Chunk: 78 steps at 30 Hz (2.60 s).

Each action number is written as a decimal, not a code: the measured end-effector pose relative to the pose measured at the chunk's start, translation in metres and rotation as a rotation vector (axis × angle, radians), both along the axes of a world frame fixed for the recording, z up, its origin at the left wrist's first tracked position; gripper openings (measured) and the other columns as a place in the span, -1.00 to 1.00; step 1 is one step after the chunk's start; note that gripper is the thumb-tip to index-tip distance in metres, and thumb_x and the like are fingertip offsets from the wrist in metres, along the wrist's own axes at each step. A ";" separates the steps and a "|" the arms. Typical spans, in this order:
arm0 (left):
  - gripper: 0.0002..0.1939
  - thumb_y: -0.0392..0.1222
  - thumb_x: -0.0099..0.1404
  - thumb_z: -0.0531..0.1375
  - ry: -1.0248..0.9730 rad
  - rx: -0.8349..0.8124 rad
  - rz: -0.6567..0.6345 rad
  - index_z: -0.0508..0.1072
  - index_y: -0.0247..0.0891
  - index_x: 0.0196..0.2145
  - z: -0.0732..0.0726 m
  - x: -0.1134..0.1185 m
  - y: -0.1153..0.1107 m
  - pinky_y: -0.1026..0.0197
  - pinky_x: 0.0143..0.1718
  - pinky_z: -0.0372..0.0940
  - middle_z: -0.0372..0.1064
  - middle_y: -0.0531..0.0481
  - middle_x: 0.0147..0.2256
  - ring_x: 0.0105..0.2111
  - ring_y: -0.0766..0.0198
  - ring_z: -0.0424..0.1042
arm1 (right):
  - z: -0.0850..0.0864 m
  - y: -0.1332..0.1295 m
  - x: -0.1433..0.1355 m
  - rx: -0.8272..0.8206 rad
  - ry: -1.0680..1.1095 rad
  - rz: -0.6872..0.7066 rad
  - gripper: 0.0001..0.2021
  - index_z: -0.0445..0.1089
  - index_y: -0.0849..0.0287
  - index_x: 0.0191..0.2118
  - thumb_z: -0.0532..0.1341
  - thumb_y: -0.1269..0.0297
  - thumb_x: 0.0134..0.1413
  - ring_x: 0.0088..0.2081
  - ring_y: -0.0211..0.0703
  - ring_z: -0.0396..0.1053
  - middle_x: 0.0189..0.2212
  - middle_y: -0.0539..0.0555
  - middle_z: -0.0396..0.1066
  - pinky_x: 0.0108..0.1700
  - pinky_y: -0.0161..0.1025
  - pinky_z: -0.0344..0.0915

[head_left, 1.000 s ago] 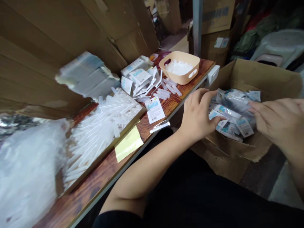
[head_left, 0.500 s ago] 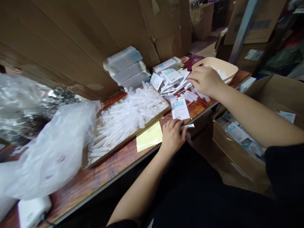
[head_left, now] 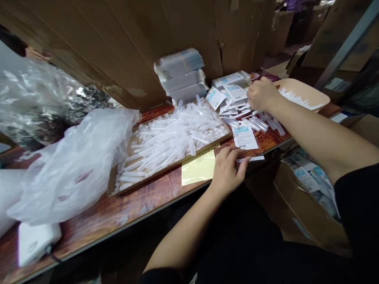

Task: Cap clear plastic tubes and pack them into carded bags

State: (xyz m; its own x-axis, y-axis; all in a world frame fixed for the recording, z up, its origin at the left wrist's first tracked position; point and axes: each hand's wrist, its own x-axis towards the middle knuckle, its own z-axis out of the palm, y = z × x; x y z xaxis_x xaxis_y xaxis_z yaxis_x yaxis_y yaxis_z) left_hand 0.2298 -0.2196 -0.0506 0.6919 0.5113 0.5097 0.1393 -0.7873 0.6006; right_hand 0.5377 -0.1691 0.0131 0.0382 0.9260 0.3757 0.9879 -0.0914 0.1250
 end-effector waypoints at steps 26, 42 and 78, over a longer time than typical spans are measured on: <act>-0.46 0.05 -0.01 0.56 -0.207 -1.626 -0.142 0.64 -0.32 -0.14 0.021 -0.021 -0.026 0.19 -0.17 0.47 0.65 -0.19 -0.16 -0.23 0.13 0.65 | -0.015 -0.188 -0.170 0.089 -0.132 0.317 -0.65 0.59 0.16 -0.23 0.04 0.50 0.36 -0.38 -0.02 0.25 -0.42 0.18 0.48 -0.34 -0.03 0.10; -0.59 -0.14 -0.06 0.60 -0.148 -1.760 0.040 0.68 -0.35 -0.27 -0.012 -0.038 -0.034 0.33 -0.18 0.49 0.68 -0.16 -0.21 -0.30 0.26 0.66 | -0.081 -0.214 -0.159 0.123 0.986 0.184 -0.51 0.43 -0.15 0.29 0.31 0.28 0.28 -0.26 -0.23 0.56 0.04 0.09 0.55 -0.22 -0.28 0.57; -0.57 0.05 -0.06 0.58 -0.065 -1.773 0.043 0.63 -0.34 -0.40 -0.020 -0.034 -0.032 0.37 -0.43 0.43 0.66 -0.10 -0.37 -0.41 0.28 0.61 | -0.099 -0.209 -0.181 0.487 0.469 0.227 -0.72 0.51 0.17 -0.13 0.29 0.66 0.12 -0.35 -0.16 0.43 -0.36 0.07 0.47 -0.33 -0.19 0.42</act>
